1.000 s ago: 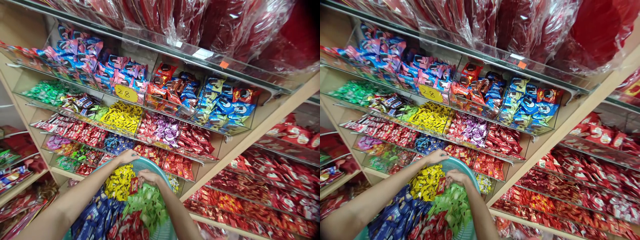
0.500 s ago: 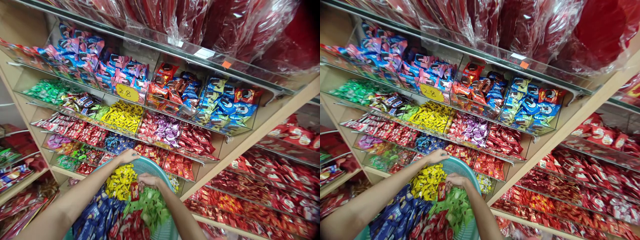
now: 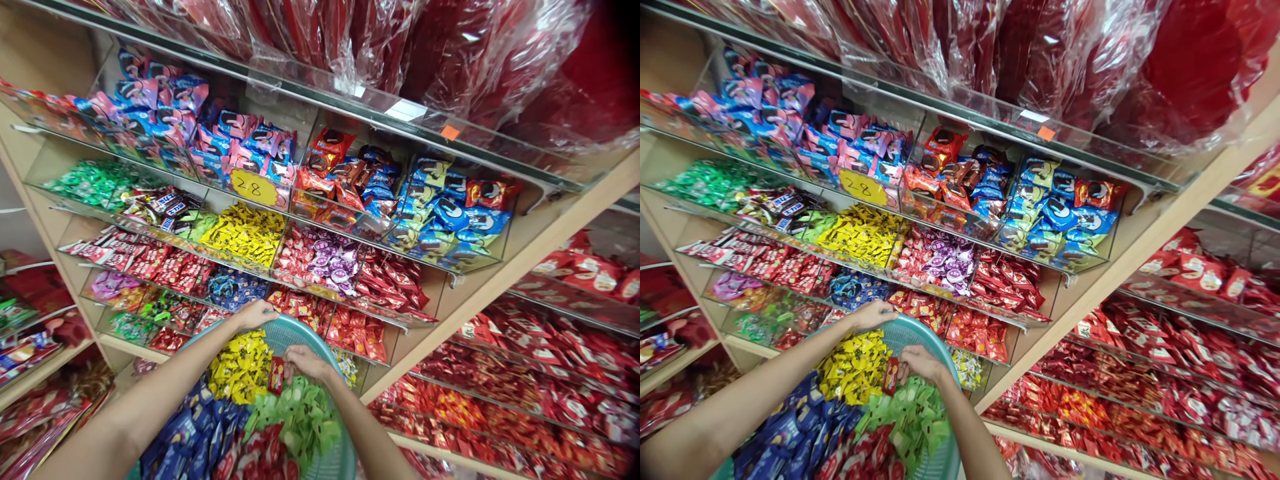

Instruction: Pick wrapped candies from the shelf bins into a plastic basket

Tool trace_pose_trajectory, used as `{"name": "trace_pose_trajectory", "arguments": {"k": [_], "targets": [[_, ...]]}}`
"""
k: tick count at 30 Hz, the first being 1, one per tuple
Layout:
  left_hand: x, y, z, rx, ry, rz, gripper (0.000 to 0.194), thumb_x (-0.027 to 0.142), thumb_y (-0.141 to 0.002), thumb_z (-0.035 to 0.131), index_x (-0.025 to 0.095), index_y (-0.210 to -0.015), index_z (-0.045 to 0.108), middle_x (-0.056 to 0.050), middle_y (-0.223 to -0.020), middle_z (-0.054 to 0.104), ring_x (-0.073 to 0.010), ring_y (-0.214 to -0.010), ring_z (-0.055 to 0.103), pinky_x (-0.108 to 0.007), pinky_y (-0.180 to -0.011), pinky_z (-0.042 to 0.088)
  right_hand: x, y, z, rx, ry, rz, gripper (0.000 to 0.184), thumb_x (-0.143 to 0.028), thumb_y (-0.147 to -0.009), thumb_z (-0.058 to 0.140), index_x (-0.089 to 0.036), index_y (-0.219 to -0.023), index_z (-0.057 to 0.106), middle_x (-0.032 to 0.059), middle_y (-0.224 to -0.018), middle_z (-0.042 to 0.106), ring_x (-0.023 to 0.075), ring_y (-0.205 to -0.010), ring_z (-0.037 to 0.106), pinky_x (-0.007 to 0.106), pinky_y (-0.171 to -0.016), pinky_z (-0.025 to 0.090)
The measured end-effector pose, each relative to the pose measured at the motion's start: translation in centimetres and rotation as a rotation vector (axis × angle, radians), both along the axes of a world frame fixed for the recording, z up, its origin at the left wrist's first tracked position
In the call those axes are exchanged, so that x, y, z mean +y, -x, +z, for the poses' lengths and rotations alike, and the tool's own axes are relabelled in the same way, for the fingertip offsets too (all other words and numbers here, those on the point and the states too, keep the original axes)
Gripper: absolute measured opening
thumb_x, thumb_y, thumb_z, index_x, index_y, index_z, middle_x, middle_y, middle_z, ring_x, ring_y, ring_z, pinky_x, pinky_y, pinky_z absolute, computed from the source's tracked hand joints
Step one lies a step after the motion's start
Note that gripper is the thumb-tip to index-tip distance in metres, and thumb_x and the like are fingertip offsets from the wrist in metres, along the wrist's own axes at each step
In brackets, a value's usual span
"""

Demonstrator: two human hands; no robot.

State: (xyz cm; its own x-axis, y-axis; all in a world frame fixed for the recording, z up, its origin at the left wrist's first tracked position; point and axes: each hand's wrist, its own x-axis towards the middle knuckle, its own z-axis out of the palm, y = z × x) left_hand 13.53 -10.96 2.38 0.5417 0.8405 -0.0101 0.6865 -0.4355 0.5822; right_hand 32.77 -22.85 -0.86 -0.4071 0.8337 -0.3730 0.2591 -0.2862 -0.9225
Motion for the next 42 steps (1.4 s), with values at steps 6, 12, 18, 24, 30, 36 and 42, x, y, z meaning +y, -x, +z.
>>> {"name": "trace_pose_trajectory", "arguments": {"k": [6, 12, 18, 24, 30, 36, 42], "targets": [[0.2, 0.0, -0.3, -0.013, -0.003, 0.001, 0.051, 0.063, -0.073, 0.044, 0.016, -0.076, 0.064, 0.0, -0.067, 0.058, -0.0136, -0.063, 0.048, -0.021, -0.055, 0.027, 0.7, -1.1, 0.1, -0.113, -0.183, -0.112, 0.009, -0.023, -0.081, 0.036, -0.021, -0.073, 0.039, -0.0034, -0.059, 0.058, 0.0108, -0.051, 0.058, 0.022, -0.051, 0.043], [0.1, 0.0, -0.2, -0.02, 0.011, -0.003, 0.05, 0.063, -0.072, 0.044, 0.017, -0.075, 0.064, 0.0, -0.067, 0.058, -0.0135, -0.064, 0.048, -0.021, -0.057, 0.029, 1.1, -1.4, -1.6, -0.297, -0.38, -0.1, 0.011, -0.02, -0.078, 0.045, -0.02, -0.068, 0.041, -0.0042, -0.056, 0.055, 0.0106, -0.052, 0.055, 0.021, -0.051, 0.039], [0.1, 0.0, -0.3, -0.028, 0.003, 0.013, 0.051, 0.063, -0.072, 0.045, 0.016, -0.075, 0.064, 0.0, -0.066, 0.057, -0.0133, -0.063, 0.048, -0.021, -0.056, 0.028, 1.4, -1.7, -1.5, -0.388, -0.438, -0.03, 0.013, -0.022, -0.084, 0.039, -0.02, -0.073, 0.043, -0.0024, -0.063, 0.06, 0.011, -0.06, 0.06, 0.02, -0.055, 0.042], [-0.2, 0.0, 0.2, 0.005, 0.013, 0.01, 0.05, 0.062, -0.073, 0.044, 0.017, -0.076, 0.064, 0.0, -0.067, 0.058, -0.0139, -0.065, 0.05, -0.021, -0.055, 0.028, 1.0, -1.0, -0.3, -0.609, -0.46, 0.005, 0.019, -0.025, -0.088, 0.038, -0.019, -0.074, 0.05, 0.0002, -0.063, 0.062, 0.0127, -0.057, 0.06, 0.022, -0.055, 0.043], [-0.1, 0.0, 0.2, 0.042, -0.022, -0.007, 0.05, 0.062, -0.076, 0.041, 0.017, -0.073, 0.063, 0.0, -0.068, 0.058, -0.0144, -0.065, 0.051, -0.022, -0.056, 0.028, 0.7, 1.2, 1.9, -0.961, -0.575, -0.147, 0.023, -0.027, -0.088, 0.038, -0.015, -0.093, 0.057, 0.0171, -0.085, 0.065, 0.0261, -0.079, 0.061, 0.035, -0.069, 0.042], [-0.4, -0.1, 0.5, 0.04, 0.006, 0.009, 0.047, 0.061, -0.075, 0.043, 0.018, -0.077, 0.064, 0.0, -0.071, 0.061, -0.0148, -0.066, 0.052, -0.022, -0.056, 0.029, 3.3, -0.4, 5.1, -1.114, -0.685, -0.209, 0.033, -0.028, -0.093, 0.023, -0.018, -0.108, 0.051, 0.0132, -0.096, 0.063, 0.0225, -0.085, 0.061, 0.032, -0.071, 0.041], [-0.7, 0.1, 0.7, 0.054, 0.015, 0.022, 0.045, 0.06, -0.075, 0.044, 0.02, -0.079, 0.065, 0.0, -0.074, 0.062, -0.0158, -0.07, 0.054, -0.022, -0.058, 0.03, 6.9, -2.3, 6.3, -1.212, -0.774, -0.095, 0.043, -0.015, -0.081, 0.044, -0.02, -0.124, 0.042, 0.0128, -0.122, 0.051, 0.021, -0.103, 0.056, 0.029, -0.08, 0.042]]}}
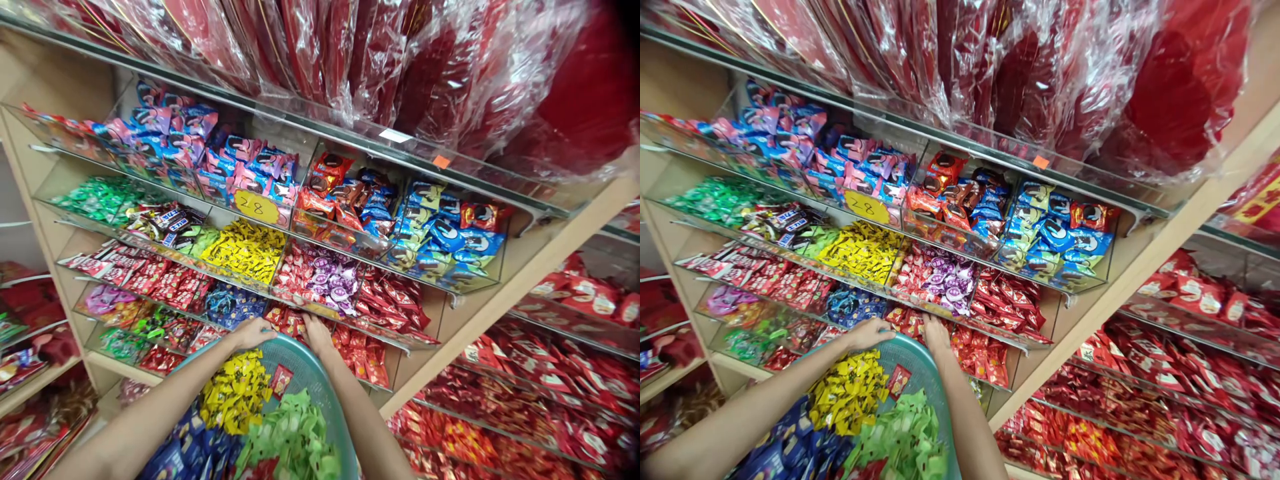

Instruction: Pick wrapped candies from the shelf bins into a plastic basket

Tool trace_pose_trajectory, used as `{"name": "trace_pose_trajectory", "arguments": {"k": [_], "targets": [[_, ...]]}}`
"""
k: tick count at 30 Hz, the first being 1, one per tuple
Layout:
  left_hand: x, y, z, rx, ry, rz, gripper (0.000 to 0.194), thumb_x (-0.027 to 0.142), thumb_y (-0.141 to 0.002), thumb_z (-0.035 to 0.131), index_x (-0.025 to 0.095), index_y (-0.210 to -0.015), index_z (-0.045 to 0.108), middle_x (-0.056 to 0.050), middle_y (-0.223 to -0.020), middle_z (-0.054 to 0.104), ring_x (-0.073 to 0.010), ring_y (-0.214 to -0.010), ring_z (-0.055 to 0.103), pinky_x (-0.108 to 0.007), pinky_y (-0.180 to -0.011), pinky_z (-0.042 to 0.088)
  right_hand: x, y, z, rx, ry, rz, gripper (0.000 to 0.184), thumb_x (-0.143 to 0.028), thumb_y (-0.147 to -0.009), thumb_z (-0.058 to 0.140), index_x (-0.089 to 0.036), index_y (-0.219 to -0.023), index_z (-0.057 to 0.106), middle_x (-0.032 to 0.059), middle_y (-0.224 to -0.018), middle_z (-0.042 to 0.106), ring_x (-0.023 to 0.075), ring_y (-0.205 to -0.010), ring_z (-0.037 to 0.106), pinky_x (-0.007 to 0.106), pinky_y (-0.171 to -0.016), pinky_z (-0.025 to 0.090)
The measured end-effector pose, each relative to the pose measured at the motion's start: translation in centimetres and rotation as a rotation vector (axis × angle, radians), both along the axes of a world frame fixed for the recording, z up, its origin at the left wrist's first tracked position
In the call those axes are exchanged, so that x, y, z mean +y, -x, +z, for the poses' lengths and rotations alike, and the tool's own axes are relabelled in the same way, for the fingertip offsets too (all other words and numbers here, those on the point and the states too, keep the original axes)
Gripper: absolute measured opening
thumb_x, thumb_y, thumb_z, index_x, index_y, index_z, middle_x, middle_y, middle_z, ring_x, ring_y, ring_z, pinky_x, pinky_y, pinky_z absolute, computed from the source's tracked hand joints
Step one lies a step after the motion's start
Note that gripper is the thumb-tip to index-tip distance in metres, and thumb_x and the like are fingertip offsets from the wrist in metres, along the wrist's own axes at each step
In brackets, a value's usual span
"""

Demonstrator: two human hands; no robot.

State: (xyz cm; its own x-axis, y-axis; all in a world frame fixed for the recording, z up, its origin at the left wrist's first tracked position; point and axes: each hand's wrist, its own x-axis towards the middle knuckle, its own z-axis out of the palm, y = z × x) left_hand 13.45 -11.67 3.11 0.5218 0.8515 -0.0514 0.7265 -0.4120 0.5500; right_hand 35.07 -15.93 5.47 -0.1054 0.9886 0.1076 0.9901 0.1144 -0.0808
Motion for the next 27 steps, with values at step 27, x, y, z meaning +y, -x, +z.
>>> {"name": "trace_pose_trajectory", "arguments": {"k": [27], "targets": [[0.1, -0.1, 0.0, 0.013, -0.018, 0.012, 0.048, 0.062, -0.075, 0.042, 0.018, -0.074, 0.062, 0.0, -0.069, 0.06, -0.0141, -0.064, 0.05, -0.021, -0.055, 0.028, -5.5, 1.7, -0.6, 0.455, -0.212, 0.02, 0.018, -0.035, -0.082, 0.05, -0.022, -0.094, 0.05, 0.0024, -0.088, 0.06, 0.0167, -0.076, 0.057, 0.025, -0.066, 0.041]]}}
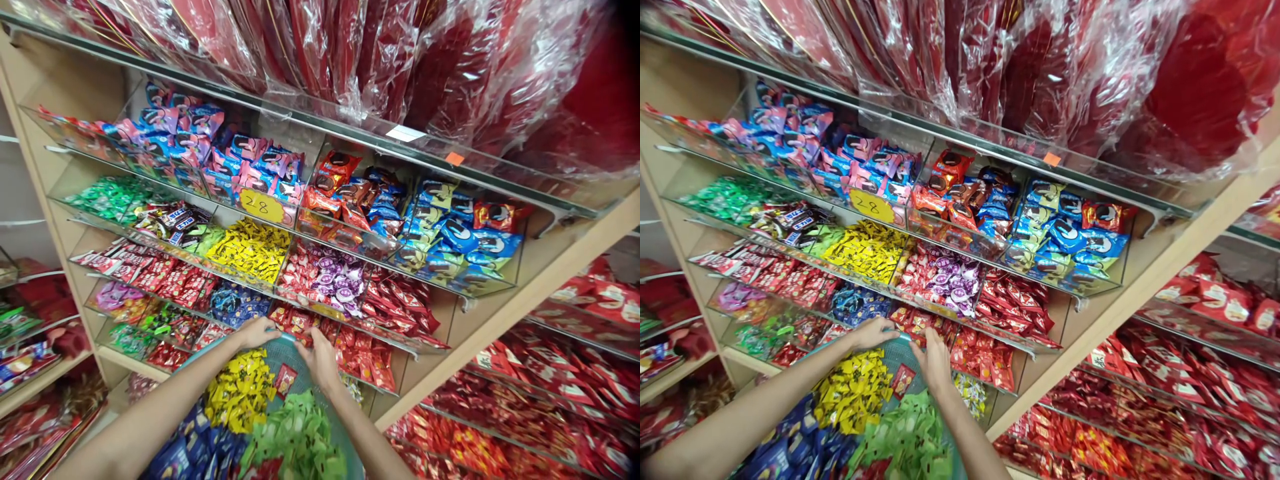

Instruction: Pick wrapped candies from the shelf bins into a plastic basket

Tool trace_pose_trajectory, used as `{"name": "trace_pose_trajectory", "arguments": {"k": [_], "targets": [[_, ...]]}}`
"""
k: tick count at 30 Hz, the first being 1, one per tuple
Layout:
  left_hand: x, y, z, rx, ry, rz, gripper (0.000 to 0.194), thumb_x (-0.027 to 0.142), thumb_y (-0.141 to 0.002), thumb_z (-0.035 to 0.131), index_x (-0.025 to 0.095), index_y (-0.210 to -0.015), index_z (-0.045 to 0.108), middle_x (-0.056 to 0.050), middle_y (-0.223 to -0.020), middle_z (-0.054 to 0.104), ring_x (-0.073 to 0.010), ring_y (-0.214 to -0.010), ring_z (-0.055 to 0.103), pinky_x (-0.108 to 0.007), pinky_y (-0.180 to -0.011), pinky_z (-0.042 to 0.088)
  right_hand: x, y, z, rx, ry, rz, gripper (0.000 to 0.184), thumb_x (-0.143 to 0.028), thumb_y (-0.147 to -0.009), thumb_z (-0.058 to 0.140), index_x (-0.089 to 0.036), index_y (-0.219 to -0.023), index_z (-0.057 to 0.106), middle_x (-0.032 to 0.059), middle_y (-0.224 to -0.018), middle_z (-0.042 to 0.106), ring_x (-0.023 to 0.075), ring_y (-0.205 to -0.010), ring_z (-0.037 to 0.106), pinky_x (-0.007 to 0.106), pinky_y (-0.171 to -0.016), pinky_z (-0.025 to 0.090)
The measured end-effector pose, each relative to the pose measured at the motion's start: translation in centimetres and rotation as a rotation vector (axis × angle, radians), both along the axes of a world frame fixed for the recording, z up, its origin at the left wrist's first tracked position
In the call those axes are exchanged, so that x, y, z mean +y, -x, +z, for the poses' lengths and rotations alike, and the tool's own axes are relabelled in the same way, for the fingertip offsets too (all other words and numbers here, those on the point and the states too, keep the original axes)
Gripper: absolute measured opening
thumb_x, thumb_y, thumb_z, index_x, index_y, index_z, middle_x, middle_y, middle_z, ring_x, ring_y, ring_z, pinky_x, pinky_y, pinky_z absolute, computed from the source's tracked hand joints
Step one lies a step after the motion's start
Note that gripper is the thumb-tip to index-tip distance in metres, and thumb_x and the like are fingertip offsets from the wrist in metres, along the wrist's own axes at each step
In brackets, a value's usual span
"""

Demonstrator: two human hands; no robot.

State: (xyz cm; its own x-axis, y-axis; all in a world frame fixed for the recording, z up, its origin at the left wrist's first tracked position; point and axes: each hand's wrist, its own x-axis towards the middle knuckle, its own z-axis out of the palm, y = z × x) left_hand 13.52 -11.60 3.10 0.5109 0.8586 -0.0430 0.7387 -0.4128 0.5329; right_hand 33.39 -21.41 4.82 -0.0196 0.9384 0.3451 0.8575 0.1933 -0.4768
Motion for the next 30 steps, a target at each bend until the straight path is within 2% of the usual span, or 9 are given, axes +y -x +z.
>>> {"name": "trace_pose_trajectory", "arguments": {"k": [3, 6, 12, 21, 25, 28, 30], "targets": [[0.0, 0.0, -0.1, 0.0, -0.012, -0.016, 0.046, 0.06, -0.076, 0.042, 0.019, -0.075, 0.062, 0.001, -0.07, 0.06, -0.0144, -0.065, 0.05, -0.021, -0.056, 0.028, -0.7, 0.8, -2.2, 0.275, 0.145, 0.04, 0.02, -0.034, -0.073, 0.06, -0.02, -0.085, 0.052, -0.0003, -0.074, 0.061, 0.0154, -0.068, 0.056, 0.024, -0.062, 0.041], [-0.1, 0.0, -0.2, 0.003, -0.008, -0.011, 0.045, 0.06, -0.076, 0.042, 0.02, -0.077, 0.062, 0.001, -0.069, 0.059, -0.0144, -0.065, 0.05, -0.021, -0.057, 0.029, -0.6, 1.2, -4.2, 0.395, 0.332, 0.02, 0.017, -0.031, -0.069, 0.062, -0.019, -0.076, 0.052, -0.0009, -0.068, 0.061, 0.0141, -0.061, 0.056, 0.023, -0.057, 0.041], [0.1, -0.1, -0.3, 0.005, -0.022, 0.003, 0.047, 0.061, -0.076, 0.042, 0.019, -0.076, 0.062, 0.001, -0.069, 0.059, -0.0141, -0.065, 0.051, -0.021, -0.055, 0.027, -0.8, 1.4, -5.9, 0.418, 0.488, -0.014, 0.013, -0.03, -0.073, 0.055, -0.02, -0.079, 0.053, -0.0042, -0.05, 0.055, 0.0131, -0.042, 0.053, 0.023, -0.044, 0.037], [-0.4, -0.1, 0.4, 0.017, -0.005, 0.014, 0.043, 0.058, -0.076, 0.043, 0.02, -0.076, 0.063, 0.001, -0.071, 0.06, -0.015, -0.068, 0.053, -0.022, -0.056, 0.027, -0.7, 3.2, -7.7, 0.44, 0.583, -0.063, 0.014, -0.017, -0.075, 0.047, -0.019, -0.089, 0.044, -0.006, -0.047, 0.051, 0.0155, -0.041, 0.055, 0.022, -0.038, 0.038], [-0.5, -0.1, 0.6, 0.018, 0.002, 0.023, 0.042, 0.057, -0.076, 0.044, 0.02, -0.077, 0.063, 0.001, -0.071, 0.06, -0.0148, -0.068, 0.053, -0.022, -0.055, 0.027, -1.2, 3.1, -7.8, 0.395, 0.562, -0.077, 0.015, -0.015, -0.076, 0.044, -0.017, -0.09, 0.046, -0.0012, -0.059, 0.057, 0.0164, -0.048, 0.058, 0.024, -0.043, 0.042], [-0.5, -0.1, 0.4, 0.002, 0.004, 0.024, 0.042, 0.058, -0.076, 0.043, 0.021, -0.078, 0.064, 0.001, -0.071, 0.06, -0.0144, -0.068, 0.053, -0.021, -0.055, 0.028, -1.7, 2.7, -7.2, 0.179, 0.398, -0.094, 0.014, -0.016, -0.076, 0.047, -0.016, -0.089, 0.053, 0.0069, -0.078, 0.063, 0.0198, -0.07, 0.062, 0.027, -0.059, 0.045], [-0.5, 0.0, 0.3, 0.002, -0.003, 0.025, 0.042, 0.058, -0.076, 0.043, 0.021, -0.077, 0.063, 0.001, -0.07, 0.06, -0.0143, -0.067, 0.053, -0.021, -0.055, 0.028, -1.8, 2.3, -6.2, 0.043, 0.297, -0.096, 0.014, -0.018, -0.078, 0.047, -0.016, -0.088, 0.056, 0.0087, -0.082, 0.064, 0.0205, -0.078, 0.062, 0.026, -0.066, 0.044]]}}
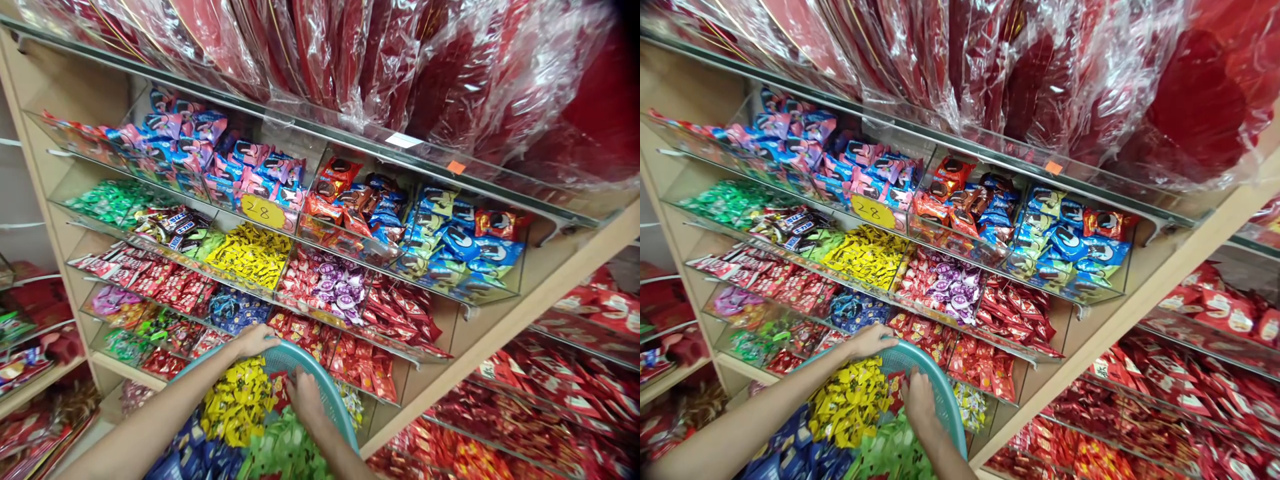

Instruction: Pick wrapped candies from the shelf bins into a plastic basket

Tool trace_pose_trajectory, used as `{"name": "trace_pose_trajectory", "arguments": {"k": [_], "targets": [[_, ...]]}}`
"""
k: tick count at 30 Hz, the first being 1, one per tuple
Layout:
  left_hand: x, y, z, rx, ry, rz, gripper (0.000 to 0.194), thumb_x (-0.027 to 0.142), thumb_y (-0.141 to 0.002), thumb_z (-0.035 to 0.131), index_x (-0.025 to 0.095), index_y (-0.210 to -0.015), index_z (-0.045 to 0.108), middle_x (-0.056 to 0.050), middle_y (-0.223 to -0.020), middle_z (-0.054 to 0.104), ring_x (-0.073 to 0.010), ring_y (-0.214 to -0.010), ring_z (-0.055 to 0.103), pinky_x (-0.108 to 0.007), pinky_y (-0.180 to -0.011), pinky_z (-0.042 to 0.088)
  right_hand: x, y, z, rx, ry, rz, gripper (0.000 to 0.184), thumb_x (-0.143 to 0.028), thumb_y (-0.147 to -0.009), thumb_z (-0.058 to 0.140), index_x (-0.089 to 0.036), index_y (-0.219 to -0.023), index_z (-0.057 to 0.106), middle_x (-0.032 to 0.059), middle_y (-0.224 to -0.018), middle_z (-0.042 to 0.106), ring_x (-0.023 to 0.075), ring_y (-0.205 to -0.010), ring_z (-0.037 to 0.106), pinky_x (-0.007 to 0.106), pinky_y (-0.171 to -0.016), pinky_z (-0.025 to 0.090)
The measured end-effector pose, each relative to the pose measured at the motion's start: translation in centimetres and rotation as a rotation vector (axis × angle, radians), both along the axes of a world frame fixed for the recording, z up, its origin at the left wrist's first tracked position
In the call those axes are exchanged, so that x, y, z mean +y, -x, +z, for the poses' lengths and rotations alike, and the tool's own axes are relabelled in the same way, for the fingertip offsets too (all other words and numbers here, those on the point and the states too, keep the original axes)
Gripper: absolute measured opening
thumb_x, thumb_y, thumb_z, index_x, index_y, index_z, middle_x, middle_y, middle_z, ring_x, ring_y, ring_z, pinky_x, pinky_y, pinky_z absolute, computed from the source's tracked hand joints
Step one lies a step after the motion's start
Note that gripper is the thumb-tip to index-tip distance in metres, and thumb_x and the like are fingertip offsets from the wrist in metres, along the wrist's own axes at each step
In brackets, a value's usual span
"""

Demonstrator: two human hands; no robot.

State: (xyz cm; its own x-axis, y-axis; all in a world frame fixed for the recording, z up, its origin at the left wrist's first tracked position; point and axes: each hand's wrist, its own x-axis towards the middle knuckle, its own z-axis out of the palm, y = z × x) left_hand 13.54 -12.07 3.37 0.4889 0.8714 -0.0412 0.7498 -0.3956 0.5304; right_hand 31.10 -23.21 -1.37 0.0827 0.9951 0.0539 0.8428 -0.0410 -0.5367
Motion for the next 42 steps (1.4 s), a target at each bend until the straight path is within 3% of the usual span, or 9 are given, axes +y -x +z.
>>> {"name": "trace_pose_trajectory", "arguments": {"k": [5, 9, 14, 23, 29, 34, 39, 42], "targets": [[-0.2, -0.1, 0.3, 0.007, 0.008, -0.003, 0.039, 0.055, -0.077, 0.044, 0.022, -0.078, 0.064, 0.001, -0.073, 0.062, -0.0151, -0.07, 0.055, -0.022, -0.056, 0.029, 1.4, -0.8, 4.5, -0.087, -0.119, 0.036, 0.023, -0.024, -0.087, 0.038, -0.016, -0.085, 0.059, 0.007, -0.076, 0.065, 0.016, -0.072, 0.061, 0.022, -0.065, 0.039], [-0.3, -0.1, 0.5, 0.022, 0.02, 0.0, 0.037, 0.055, -0.077, 0.045, 0.023, -0.08, 0.064, 0.001, -0.078, 0.064, -0.0161, -0.074, 0.056, -0.022, -0.057, 0.03, 4.0, -1.7, 7.0, -0.189, -0.159, -0.023, 0.022, -0.025, -0.087, 0.038, -0.018, -0.093, 0.058, 0.0066, -0.09, 0.064, 0.0153, -0.08, 0.061, 0.022, -0.069, 0.038], [0.2, 0.0, -0.4, 0.027, 0.001, -0.001, 0.042, 0.06, -0.076, 0.044, 0.023, -0.078, 0.063, 0.001, -0.076, 0.063, -0.0162, -0.072, 0.056, -0.022, -0.056, 0.029, 7.5, -2.8, 6.5, -0.308, -0.064, -0.04, 0.036, -0.023, -0.084, 0.043, -0.019, -0.119, 0.049, 0.0122, -0.111, 0.059, 0.0211, -0.095, 0.059, 0.028, -0.075, 0.04], [0.4, 0.1, -0.7, 0.019, -0.007, -0.021, 0.041, 0.059, -0.076, 0.043, 0.025, -0.08, 0.064, 0.001, -0.077, 0.064, -0.0159, -0.07, 0.056, -0.022, -0.056, 0.029, 10.0, -2.7, 4.7, -0.377, -0.013, 0.059, 0.051, -0.028, -0.082, 0.051, -0.019, -0.13, 0.038, 0.0127, -0.119, 0.056, 0.0231, -0.106, 0.055, 0.029, -0.083, 0.04], [0.4, 0.2, -0.8, -0.003, -0.009, -0.021, 0.042, 0.06, -0.076, 0.043, 0.024, -0.079, 0.064, 0.001, -0.074, 0.063, -0.0153, -0.068, 0.055, -0.022, -0.056, 0.03, 10.1, -2.6, 4.8, -0.419, 0.002, 0.051, 0.048, -0.027, -0.079, 0.055, -0.017, -0.125, 0.044, 0.0134, -0.114, 0.059, 0.0237, -0.103, 0.056, 0.029, -0.081, 0.041], [0.4, 0.2, -0.8, 0.005, -0.016, -0.021, 0.042, 0.06, -0.076, 0.043, 0.024, -0.08, 0.064, 0.001, -0.074, 0.063, -0.0154, -0.069, 0.055, -0.022, -0.056, 0.03, 9.7, -2.3, 5.3, -0.43, -0.014, 0.056, 0.034, -0.023, -0.078, 0.056, -0.019, -0.112, 0.053, 0.0111, -0.105, 0.062, 0.0221, -0.096, 0.059, 0.029, -0.078, 0.041], [0.2, 0.0, -0.3, 0.019, -0.021, -0.028, 0.044, 0.06, -0.077, 0.042, 0.022, -0.079, 0.064, 0.0, -0.071, 0.062, -0.0154, -0.069, 0.055, -0.022, -0.056, 0.029, 7.5, -2.2, 6.3, -0.403, -0.094, 0.016, 0.032, -0.025, -0.083, 0.048, -0.02, -0.115, 0.048, 0.0103, -0.109, 0.057, 0.0205, -0.1, 0.055, 0.029, -0.08, 0.039], [0.1, -0.1, 0.0, 0.039, -0.012, -0.015, 0.044, 0.06, -0.077, 0.042, 0.022, -0.081, 0.064, 0.0, -0.071, 0.061, -0.0151, -0.067, 0.054, -0.022, -0.055, 0.029, 5.5, -2.3, 6.9, -0.302, -0.177, -0.001, 0.027, -0.031, -0.085, 0.046, -0.02, -0.109, 0.05, 0.0087, -0.108, 0.057, 0.0182, -0.092, 0.055, 0.027, -0.075, 0.039]]}}
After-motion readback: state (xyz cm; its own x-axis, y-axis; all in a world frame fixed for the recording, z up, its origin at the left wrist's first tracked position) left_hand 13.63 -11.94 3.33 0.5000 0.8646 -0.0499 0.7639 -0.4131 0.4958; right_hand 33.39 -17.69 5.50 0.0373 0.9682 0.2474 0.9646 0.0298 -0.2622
